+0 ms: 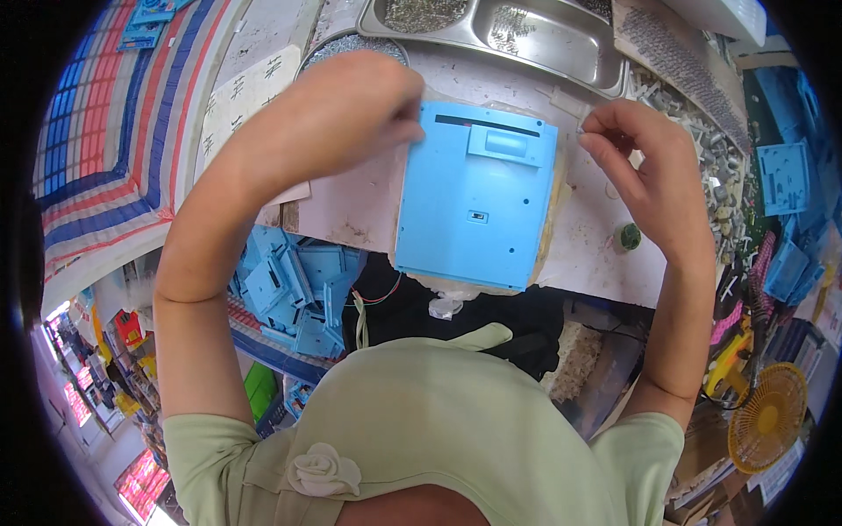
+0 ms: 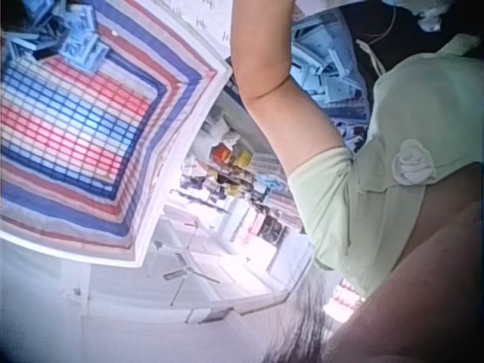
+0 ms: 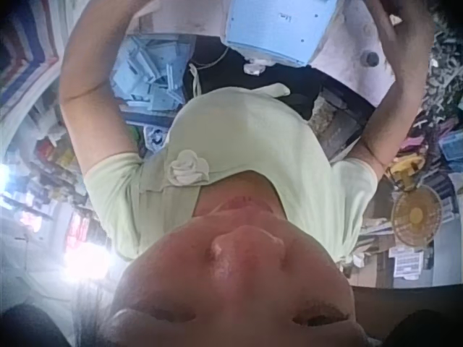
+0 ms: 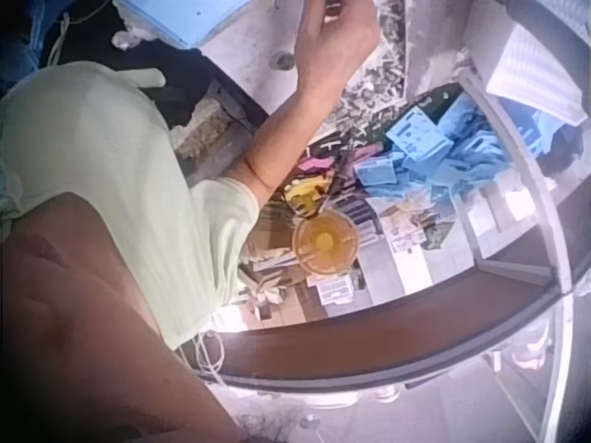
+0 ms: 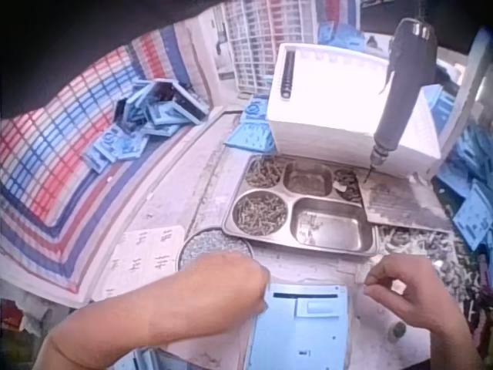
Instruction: Assembling, soldering, and screwing components into a blue plastic electronic device casing.
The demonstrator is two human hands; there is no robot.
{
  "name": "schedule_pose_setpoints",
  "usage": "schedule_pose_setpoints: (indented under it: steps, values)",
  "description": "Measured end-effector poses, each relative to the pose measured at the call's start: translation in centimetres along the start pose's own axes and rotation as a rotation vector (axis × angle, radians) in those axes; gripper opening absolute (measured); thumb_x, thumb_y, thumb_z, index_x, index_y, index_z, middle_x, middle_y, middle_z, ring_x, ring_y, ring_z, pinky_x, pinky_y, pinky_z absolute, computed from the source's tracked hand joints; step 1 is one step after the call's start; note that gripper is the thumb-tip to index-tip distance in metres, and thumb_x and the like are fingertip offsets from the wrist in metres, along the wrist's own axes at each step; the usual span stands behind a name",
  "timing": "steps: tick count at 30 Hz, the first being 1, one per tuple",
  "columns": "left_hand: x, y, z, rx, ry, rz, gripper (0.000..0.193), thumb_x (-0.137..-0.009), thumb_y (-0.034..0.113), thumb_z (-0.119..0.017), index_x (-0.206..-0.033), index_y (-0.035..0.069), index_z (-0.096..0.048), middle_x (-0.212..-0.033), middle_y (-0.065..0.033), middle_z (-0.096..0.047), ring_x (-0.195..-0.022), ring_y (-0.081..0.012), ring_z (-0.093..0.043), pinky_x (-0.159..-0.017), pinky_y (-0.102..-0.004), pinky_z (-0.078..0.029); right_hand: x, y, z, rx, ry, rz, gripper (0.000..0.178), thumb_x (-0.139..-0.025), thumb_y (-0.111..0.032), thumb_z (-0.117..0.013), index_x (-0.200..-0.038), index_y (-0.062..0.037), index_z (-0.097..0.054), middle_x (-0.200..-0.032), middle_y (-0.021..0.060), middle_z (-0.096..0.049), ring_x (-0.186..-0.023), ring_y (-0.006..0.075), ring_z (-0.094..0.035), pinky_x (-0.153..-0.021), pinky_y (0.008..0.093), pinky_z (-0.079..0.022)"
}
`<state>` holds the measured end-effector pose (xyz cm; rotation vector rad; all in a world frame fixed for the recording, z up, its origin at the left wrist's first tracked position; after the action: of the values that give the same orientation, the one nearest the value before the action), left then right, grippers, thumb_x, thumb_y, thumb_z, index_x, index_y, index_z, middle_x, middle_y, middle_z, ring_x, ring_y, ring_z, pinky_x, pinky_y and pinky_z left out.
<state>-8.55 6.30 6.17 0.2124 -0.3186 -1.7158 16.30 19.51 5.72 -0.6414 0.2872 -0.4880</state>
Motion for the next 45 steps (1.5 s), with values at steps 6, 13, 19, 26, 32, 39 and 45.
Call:
schedule_pose_setpoints:
  steps: [6, 13, 19, 26, 32, 39, 45]
  values:
    - [-3.6, 0.6, -0.1, 0.341, 0.123, 0.063, 0.019, -0.087, 0.017, -0.071, -0.086, -0.002, -0.07, -0.077, -0.0147, -0.069, -0.073, -0.0293, -0.069, -0.07, -0.0387, -0.053, 2.9, 0.9, -0.2, -0.196, 0.08, -0.101, 0.013, -0.086, -0.004, -0.073, -0.095, 0.0031, -0.067, -0.084, 0.0079, -0.068, -0.07, 0.0155, -0.062, -0.067, 0.0288, -0.05]
    - [-7.0, 2.9, -4.2, 0.449, 0.088, 0.002, 0.018, -0.087, 0.017, -0.072, -0.089, -0.001, -0.072, -0.078, -0.0165, -0.071, -0.072, -0.0294, -0.07, -0.07, -0.0371, -0.054, 5.2, 0.1, -0.2, -0.215, 0.051, -0.11, 0.013, -0.083, -0.003, -0.075, -0.093, 0.0014, -0.068, -0.082, 0.009, -0.067, -0.067, 0.0174, -0.061, -0.064, 0.0292, -0.049]
    - [-7.6, 3.5, -4.1, 0.321, 0.124, -0.146, 0.019, -0.086, 0.019, -0.074, -0.085, 0.0, -0.071, -0.078, -0.015, -0.07, -0.071, -0.0307, -0.068, -0.069, -0.0388, -0.054, 5.3, -0.3, -0.3, -0.199, 0.061, -0.082, 0.012, -0.084, -0.003, -0.075, -0.093, 0.0012, -0.068, -0.083, 0.0092, -0.067, -0.067, 0.0185, -0.062, -0.064, 0.0303, -0.049]
    - [-4.6, 6.8, -1.6, 0.441, 0.235, -0.139, 0.02, -0.088, 0.019, -0.074, -0.084, 0.0, -0.068, -0.074, -0.0126, -0.066, -0.064, -0.0247, -0.062, -0.062, -0.0352, -0.05, 4.7, -1.8, -0.8, -0.114, 0.043, 0.003, 0.013, -0.083, -0.006, -0.075, -0.092, -0.001, -0.067, -0.084, 0.0113, -0.067, -0.072, 0.0263, -0.065, -0.064, 0.0352, -0.051]
    - [-1.6, 8.0, -3.5, 0.8, 0.05, 0.058, 0.019, -0.091, 0.018, -0.073, -0.088, -0.001, -0.07, -0.072, -0.0093, -0.064, -0.062, -0.0162, -0.057, -0.058, -0.0296, -0.046, 4.1, -3.7, -1.7, -0.07, 0.051, 0.147, 0.014, -0.082, -0.009, -0.076, -0.091, -0.0035, -0.067, -0.084, 0.0118, -0.067, -0.075, 0.0312, -0.065, -0.066, 0.0394, -0.052]
    - [0.3, 6.5, -3.2, 0.649, 0.272, 0.059, 0.009, -0.088, 0.009, -0.072, -0.088, 0.0, -0.07, -0.075, -0.0076, -0.064, -0.062, -0.0155, -0.057, -0.058, -0.0289, -0.046, 3.5, -3.5, -2.8, 0.062, -0.034, 0.119, 0.015, -0.082, -0.013, -0.075, -0.087, -0.0053, -0.063, -0.08, 0.0109, -0.065, -0.076, 0.0322, -0.065, -0.066, 0.0428, -0.051]
    - [3.4, 6.7, -3.8, 0.551, 0.312, 0.042, 0.005, -0.085, 0.003, -0.072, -0.089, 0.002, -0.069, -0.078, -0.0082, -0.064, -0.063, -0.0207, -0.057, -0.058, -0.0315, -0.046, 2.1, -4.6, -3.6, 0.269, -0.161, 0.224, 0.019, -0.084, -0.018, -0.072, -0.081, -0.0041, -0.059, -0.077, 0.0104, -0.065, -0.078, 0.0336, -0.066, -0.066, 0.0439, -0.053]
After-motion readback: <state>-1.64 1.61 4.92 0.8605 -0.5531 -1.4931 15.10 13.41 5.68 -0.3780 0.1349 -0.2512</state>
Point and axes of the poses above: each hand's wrist, its own x-axis away from the middle knuckle, its own z-axis out of the back of the hand, y = z × x, the point moved 3 cm from there along -x, towards the middle knuckle
